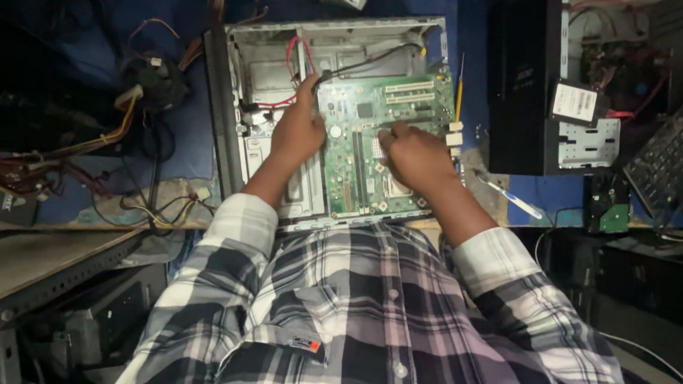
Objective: The person works inside an open desktop computer case, using a yellow screwdriver to tighten screws on the motherboard and other internal components. The person also handles internal wires and adjusts parts within the case.
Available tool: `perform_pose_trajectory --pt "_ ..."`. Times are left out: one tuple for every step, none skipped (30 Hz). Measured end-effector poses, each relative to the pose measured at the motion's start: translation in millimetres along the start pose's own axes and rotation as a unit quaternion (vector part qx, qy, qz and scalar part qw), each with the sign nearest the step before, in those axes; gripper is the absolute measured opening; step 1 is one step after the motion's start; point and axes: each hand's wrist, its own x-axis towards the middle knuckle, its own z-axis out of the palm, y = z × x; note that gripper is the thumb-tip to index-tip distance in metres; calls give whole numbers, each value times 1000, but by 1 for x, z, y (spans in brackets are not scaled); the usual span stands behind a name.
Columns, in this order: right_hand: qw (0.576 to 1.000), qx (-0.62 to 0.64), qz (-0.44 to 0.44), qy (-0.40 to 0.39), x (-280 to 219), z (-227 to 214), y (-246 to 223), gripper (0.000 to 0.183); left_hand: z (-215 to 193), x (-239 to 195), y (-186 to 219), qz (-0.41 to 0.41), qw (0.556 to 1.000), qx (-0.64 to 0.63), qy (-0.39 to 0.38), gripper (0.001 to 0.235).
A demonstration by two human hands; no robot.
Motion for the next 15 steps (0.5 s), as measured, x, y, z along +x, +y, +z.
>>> perform_pose_trajectory --pt "1000 -6 -4 -12 1 2 1 28 -4 -4 8 -27 999 40 -19 84" --pt "1000 -11 -9 -25 3 3 2 27 -7 -4 14 -27 998 48 -21 87" --pt "999 -16 -12 -39 1 4 2 25 -9 -6 17 -28 998 56 -26 89" --pt "999 -14 -7 -44 -1 5 2 26 -10 -6 19 -29 997 65 -30 91" --pt "999 -13 -4 -47 0 5 2 28 -12 -6 18 34 999 19 6 87" --pt "999 -11 0 -51 1 4 1 29 -14 -5 14 97 994 -26 42 83" --pt "999 -3 -1 -36 0 4 0 30 -13 -5 10 160 982 -72 74 79" --pt "1000 6 -3 -22 0 4 -2 30 -10 -7 6 135 985 -81 76 73" --pt "1000 13 -4 -5 2 3 -3 31 -9 -8 2 112 987 -89 78 66" --pt "1000 13 7 -26 6 2 -4 30 -7 -10 -1 88 988 -96 79 59" --pt "999 13 19 -47 10 1 -6 30 -6 -13 -3 91 989 -74 88 56" --pt "997 13 31 -67 12 0 -6 30 -5 -17 -4 94 990 -51 96 52" --pt "999 11 16 -50 14 -1 -6 30 -3 -20 -3 96 990 -28 103 49" --pt "999 8 0 -33 17 -1 -7 30 -3 -22 -2 121 985 -4 121 48" --pt "1000 5 -16 -17 18 -1 -6 31 -3 -24 -1 146 979 19 139 47"
